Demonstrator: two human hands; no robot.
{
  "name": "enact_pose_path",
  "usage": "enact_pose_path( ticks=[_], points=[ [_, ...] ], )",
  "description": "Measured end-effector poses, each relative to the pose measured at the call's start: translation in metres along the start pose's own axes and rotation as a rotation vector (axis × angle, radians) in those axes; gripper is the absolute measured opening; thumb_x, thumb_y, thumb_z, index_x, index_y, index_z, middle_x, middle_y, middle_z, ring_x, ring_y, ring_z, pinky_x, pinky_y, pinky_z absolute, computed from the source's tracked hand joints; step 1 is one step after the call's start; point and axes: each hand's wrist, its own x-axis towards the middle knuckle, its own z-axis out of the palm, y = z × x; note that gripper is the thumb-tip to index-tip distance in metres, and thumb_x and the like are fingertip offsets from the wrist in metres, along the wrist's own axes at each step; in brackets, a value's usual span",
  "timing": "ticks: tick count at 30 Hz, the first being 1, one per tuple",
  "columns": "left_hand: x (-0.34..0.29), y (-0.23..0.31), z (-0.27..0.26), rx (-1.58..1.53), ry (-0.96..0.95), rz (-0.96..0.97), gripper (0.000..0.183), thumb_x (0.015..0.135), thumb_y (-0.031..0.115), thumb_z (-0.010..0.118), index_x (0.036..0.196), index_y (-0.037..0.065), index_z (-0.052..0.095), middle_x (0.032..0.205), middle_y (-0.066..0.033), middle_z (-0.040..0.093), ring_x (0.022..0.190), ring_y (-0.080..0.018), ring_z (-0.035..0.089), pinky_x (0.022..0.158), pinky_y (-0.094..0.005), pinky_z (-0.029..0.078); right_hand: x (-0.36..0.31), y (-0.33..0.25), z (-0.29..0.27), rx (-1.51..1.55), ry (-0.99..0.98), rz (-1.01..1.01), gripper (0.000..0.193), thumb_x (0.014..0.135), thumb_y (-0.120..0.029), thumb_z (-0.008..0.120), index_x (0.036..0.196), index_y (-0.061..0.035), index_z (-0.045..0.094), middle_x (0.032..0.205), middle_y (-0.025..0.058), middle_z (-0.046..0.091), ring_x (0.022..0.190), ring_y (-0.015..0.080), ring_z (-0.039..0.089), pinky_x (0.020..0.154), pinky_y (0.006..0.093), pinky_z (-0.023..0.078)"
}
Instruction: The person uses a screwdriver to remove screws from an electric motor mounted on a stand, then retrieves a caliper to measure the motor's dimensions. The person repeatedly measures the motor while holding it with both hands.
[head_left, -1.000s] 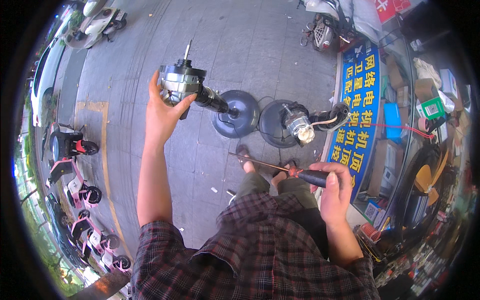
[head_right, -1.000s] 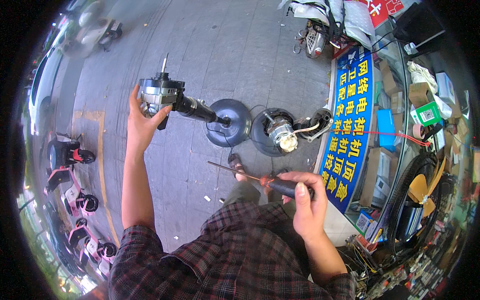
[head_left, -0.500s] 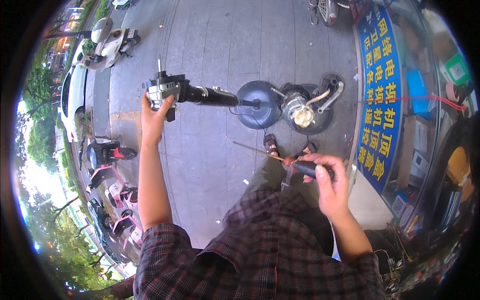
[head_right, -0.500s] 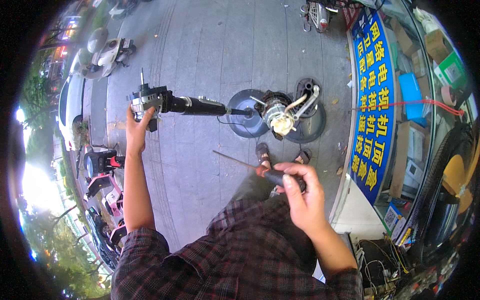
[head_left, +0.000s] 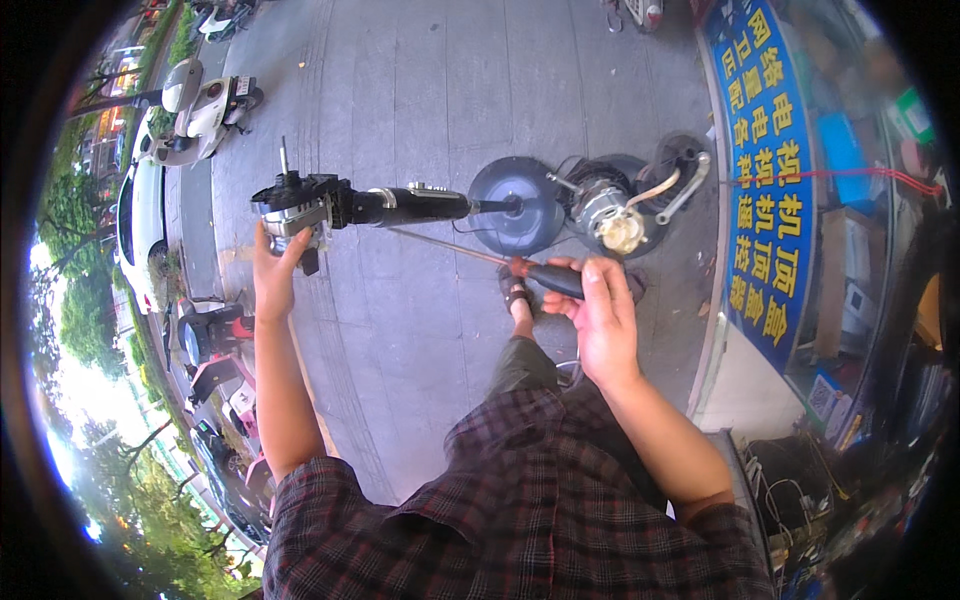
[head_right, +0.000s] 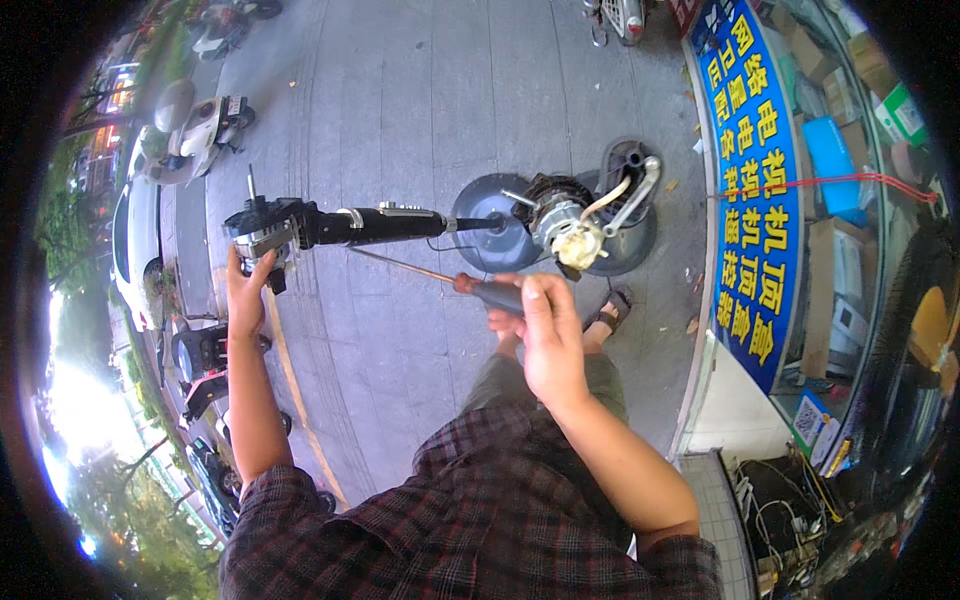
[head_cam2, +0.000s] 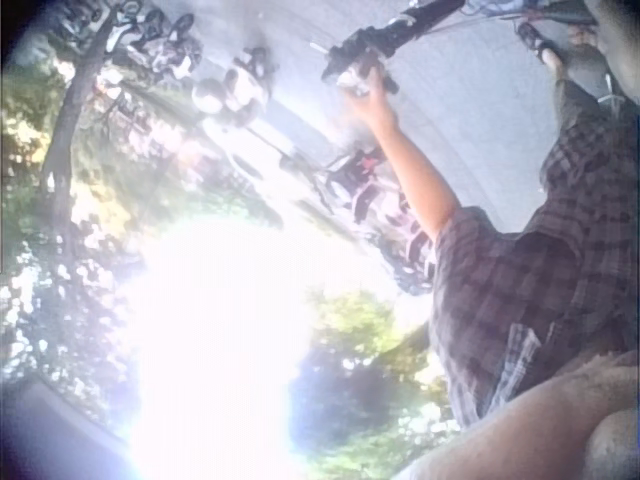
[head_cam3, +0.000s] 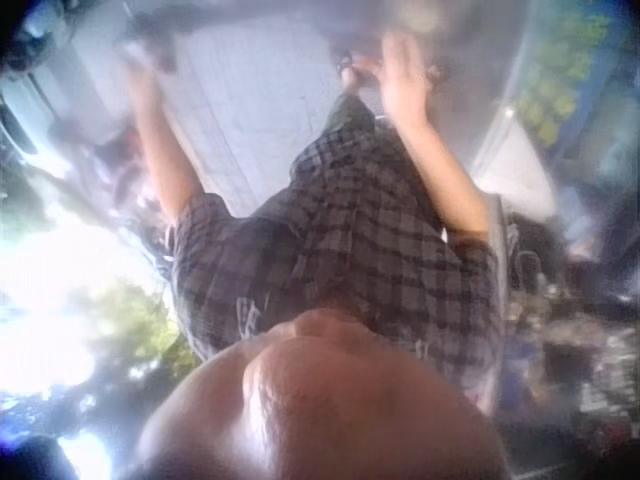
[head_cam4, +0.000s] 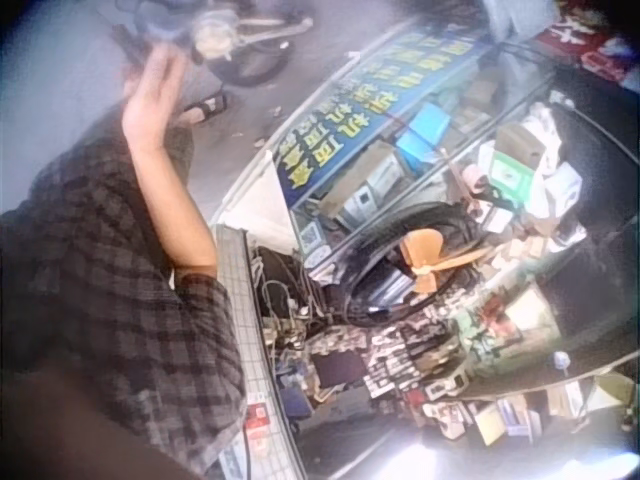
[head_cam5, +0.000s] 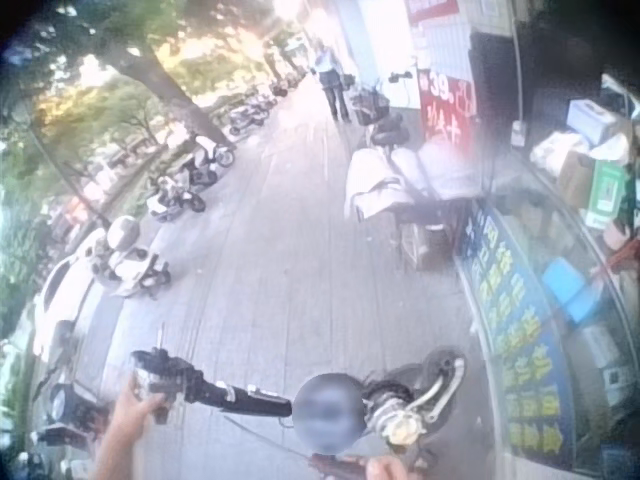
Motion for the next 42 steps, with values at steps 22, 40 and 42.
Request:
enact_pose_path(
  ticks=[22, 40, 42],
  points=[
    [-0.036, -0.087, -0.060, -0.034, 0.180, -0.069, 0.072, 0.097, 0.033, 0.076, 0.151, -0.001, 0.043, 0.132, -0.0123, 0.064, 0.119, -0.0210, 0.060, 0.107, -0.0347, 0.045, 0.081, 0.082, 0.088, -0.078, -0.127, -0.134, 0.024, 0.115, -0.024, 0.047, 0.119, -0.0004, 0.053, 0.126, 0.0187, 0.068, 0.086, 0.0143, 0.067, 0.079, 0.0307, 0.058],
    [-0.035, -0.082, -0.055, -0.034, 0.188, -0.080, 0.075, 0.097, 0.033, 0.076, 0.152, -0.004, 0.041, 0.132, -0.0133, 0.064, 0.119, -0.0211, 0.060, 0.108, -0.0351, 0.046, 0.084, 0.073, 0.094, -0.107, -0.147, -0.175, 0.026, 0.115, -0.024, 0.047, 0.119, 0.0011, 0.052, 0.125, 0.0192, 0.068, 0.085, 0.0133, 0.066, 0.077, 0.0292, 0.057],
    [-0.035, -0.081, -0.055, -0.022, 0.201, -0.086, 0.077, 0.097, 0.033, 0.077, 0.152, -0.005, 0.040, 0.132, -0.0134, 0.064, 0.119, -0.0210, 0.060, 0.107, -0.0350, 0.046, 0.084, 0.072, 0.098, -0.121, -0.130, -0.180, 0.026, 0.115, -0.024, 0.048, 0.118, 0.0007, 0.053, 0.121, 0.0177, 0.069, 0.082, 0.0130, 0.066, 0.076, 0.0287, 0.057]
  ],
)
